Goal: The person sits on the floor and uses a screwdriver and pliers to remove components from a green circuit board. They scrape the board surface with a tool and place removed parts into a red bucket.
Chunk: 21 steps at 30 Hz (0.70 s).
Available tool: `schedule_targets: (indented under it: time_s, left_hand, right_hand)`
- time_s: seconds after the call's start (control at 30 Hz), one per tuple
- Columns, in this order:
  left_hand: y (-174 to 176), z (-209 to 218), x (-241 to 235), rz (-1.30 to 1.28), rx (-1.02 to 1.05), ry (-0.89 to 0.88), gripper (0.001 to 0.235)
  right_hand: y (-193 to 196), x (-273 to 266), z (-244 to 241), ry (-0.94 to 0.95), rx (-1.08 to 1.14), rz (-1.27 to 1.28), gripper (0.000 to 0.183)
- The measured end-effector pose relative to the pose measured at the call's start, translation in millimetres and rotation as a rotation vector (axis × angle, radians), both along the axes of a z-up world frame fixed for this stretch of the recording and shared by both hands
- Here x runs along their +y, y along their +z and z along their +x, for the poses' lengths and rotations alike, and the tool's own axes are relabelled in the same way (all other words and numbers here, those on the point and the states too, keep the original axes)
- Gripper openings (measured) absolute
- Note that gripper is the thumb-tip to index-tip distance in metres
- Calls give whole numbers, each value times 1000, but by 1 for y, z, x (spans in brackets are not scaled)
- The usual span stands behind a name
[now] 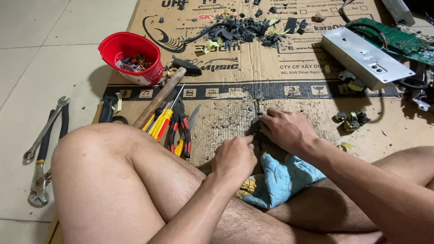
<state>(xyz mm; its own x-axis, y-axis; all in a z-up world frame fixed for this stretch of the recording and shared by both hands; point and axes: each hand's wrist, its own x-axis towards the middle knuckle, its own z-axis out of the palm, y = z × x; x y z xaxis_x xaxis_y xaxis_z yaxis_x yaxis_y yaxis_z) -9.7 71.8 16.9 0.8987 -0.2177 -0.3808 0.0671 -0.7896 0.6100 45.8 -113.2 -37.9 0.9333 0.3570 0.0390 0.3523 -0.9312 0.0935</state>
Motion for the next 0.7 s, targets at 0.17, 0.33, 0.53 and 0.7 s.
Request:
schedule_targets:
  time_s: [0.17, 0.33, 0.53, 0.7]
  left_hand:
    - [-2, 2, 4, 7, -38, 3, 40]
    - [-1, -1, 1, 0, -39, -19, 40]
    - [2, -10, -9, 13, 15, -5, 43]
    - [-20, -2, -18, 35, -4, 5, 43]
  right_hand:
    - [-3, -10, 36, -258, 25, 70, 30]
    - [0, -28, 17, -685, 6, 456, 41]
    - [25, -7, -56, -363, 196, 158, 51]
    - [14, -9, -51, -390, 250, 100, 53]
